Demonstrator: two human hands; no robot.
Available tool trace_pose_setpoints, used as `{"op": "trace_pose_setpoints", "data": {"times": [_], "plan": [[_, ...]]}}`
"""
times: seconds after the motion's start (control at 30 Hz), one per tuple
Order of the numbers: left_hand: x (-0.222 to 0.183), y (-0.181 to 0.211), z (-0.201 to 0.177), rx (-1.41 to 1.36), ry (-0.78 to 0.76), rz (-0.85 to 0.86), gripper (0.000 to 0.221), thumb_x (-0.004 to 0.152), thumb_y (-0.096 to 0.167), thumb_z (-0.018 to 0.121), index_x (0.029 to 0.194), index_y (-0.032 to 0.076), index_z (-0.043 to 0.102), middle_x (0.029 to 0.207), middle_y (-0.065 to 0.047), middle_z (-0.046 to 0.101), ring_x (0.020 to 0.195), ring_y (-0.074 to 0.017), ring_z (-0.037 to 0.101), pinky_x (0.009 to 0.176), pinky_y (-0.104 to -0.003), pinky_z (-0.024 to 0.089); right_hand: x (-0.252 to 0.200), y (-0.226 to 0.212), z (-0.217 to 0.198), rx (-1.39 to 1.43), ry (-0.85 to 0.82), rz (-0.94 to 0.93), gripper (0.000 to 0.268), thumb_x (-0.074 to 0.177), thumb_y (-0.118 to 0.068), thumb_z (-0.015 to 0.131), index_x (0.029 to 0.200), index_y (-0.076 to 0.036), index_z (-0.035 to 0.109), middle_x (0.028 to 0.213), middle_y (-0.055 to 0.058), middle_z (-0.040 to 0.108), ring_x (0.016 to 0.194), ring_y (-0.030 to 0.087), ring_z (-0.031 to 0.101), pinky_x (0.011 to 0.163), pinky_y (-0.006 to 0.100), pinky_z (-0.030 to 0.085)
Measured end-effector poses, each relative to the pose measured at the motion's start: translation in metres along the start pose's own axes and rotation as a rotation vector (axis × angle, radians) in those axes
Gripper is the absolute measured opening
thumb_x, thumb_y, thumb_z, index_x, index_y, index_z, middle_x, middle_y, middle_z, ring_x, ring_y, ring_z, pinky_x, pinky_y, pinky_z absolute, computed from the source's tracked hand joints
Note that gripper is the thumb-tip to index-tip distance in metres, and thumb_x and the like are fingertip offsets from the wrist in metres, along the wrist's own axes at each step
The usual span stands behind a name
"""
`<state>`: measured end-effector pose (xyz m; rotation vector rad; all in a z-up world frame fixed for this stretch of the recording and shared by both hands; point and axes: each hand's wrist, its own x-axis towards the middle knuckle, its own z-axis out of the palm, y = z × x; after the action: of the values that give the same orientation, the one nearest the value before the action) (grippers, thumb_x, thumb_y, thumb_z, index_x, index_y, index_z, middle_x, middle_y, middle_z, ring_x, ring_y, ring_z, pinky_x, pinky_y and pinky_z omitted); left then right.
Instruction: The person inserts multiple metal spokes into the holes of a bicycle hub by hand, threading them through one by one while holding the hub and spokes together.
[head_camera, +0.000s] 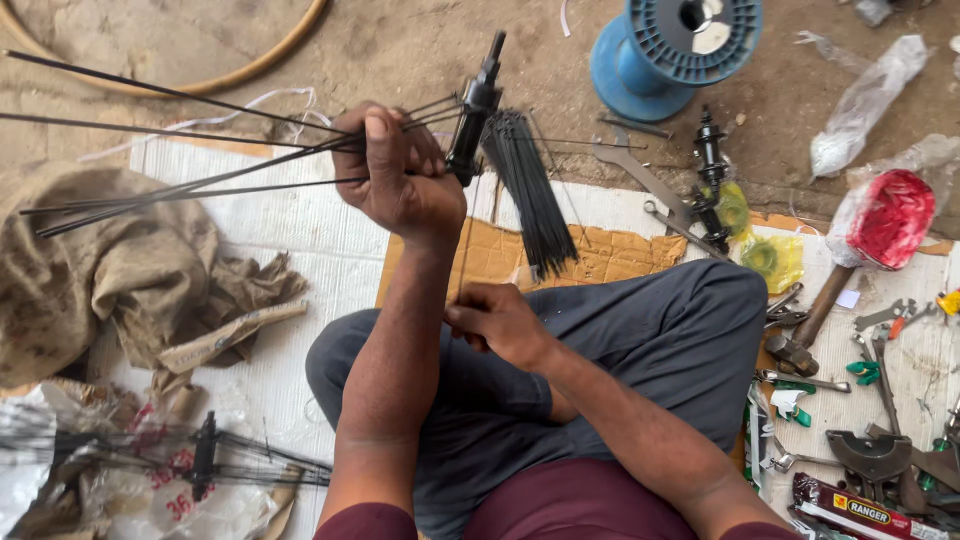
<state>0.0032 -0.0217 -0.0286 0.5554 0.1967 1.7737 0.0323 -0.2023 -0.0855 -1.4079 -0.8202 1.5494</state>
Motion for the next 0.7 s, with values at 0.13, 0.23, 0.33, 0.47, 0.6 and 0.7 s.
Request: {"op": "trace_pose_setpoints", "data": {"times": [0.13, 0.23, 0.33, 0.47, 0.6, 0.7], "plan": [[-0.001, 0.001, -0.006, 0.012, -0.003, 0.031, 0.010, 0.106, 0.011, 0.064, 0.104, 0.002, 0.064, 0.088, -0.009, 0.062, 0.054, -0.0069, 0.040, 0.042, -0.023, 0.034, -0.025, 0.001, 0.002, 0.290, -0.063, -0.009, 0.022, 0.103, -0.018, 0.067, 0.100, 0.003, 0.072, 0.079, 0.008, 0.067, 0.059, 0.009, 0.060, 0.051, 0.023, 0.048], [-0.001, -0.001, -0.003, 0.000, -0.075, 0.027, 0.015, 0.110, 0.014, 0.063, 0.102, 0.001, 0.064, 0.082, -0.007, 0.059, 0.052, -0.0065, 0.040, 0.042, -0.024, 0.034, -0.036, -0.016, 0.000, 0.504, -0.131, 0.023, 0.020, 0.103, -0.015, 0.067, 0.101, 0.005, 0.069, 0.081, 0.012, 0.069, 0.058, 0.012, 0.063, 0.049, 0.025, 0.052], [-0.002, -0.002, -0.002, -0.017, -0.119, 0.030, 0.019, 0.113, 0.015, 0.062, 0.102, 0.000, 0.065, 0.075, -0.003, 0.056, 0.051, -0.0057, 0.039, 0.043, -0.024, 0.033, -0.036, -0.027, 0.003, 0.685, -0.202, 0.036, 0.017, 0.102, -0.012, 0.066, 0.103, 0.005, 0.067, 0.083, 0.013, 0.070, 0.060, 0.015, 0.067, 0.050, 0.027, 0.055], [-0.004, -0.007, -0.002, -0.036, -0.107, 0.028, 0.017, 0.112, 0.015, 0.060, 0.105, 0.001, 0.065, 0.074, -0.003, 0.055, 0.051, -0.0055, 0.039, 0.041, -0.023, 0.033, -0.026, -0.024, 0.006, 0.633, -0.123, -0.012, 0.018, 0.105, -0.013, 0.065, 0.104, 0.004, 0.066, 0.084, 0.012, 0.069, 0.059, 0.014, 0.067, 0.051, 0.027, 0.055], [-0.003, -0.010, -0.006, 0.010, -0.100, 0.045, 0.017, 0.112, 0.017, 0.061, 0.106, 0.002, 0.066, 0.081, -0.006, 0.058, 0.051, -0.0055, 0.039, 0.041, -0.024, 0.033, -0.017, -0.013, 0.000, 0.565, -0.031, 0.007, 0.019, 0.104, -0.016, 0.065, 0.104, 0.003, 0.067, 0.081, 0.009, 0.068, 0.058, 0.013, 0.065, 0.051, 0.027, 0.055], [-0.004, -0.013, -0.010, -0.028, -0.095, 0.033, 0.017, 0.113, 0.017, 0.061, 0.107, 0.002, 0.067, 0.068, -0.001, 0.056, 0.050, -0.0054, 0.039, 0.042, -0.023, 0.032, -0.014, -0.010, -0.009, 0.464, 0.044, -0.043, 0.021, 0.103, -0.019, 0.065, 0.107, 0.001, 0.068, 0.078, 0.008, 0.067, 0.055, 0.012, 0.062, 0.048, 0.026, 0.052]]}}
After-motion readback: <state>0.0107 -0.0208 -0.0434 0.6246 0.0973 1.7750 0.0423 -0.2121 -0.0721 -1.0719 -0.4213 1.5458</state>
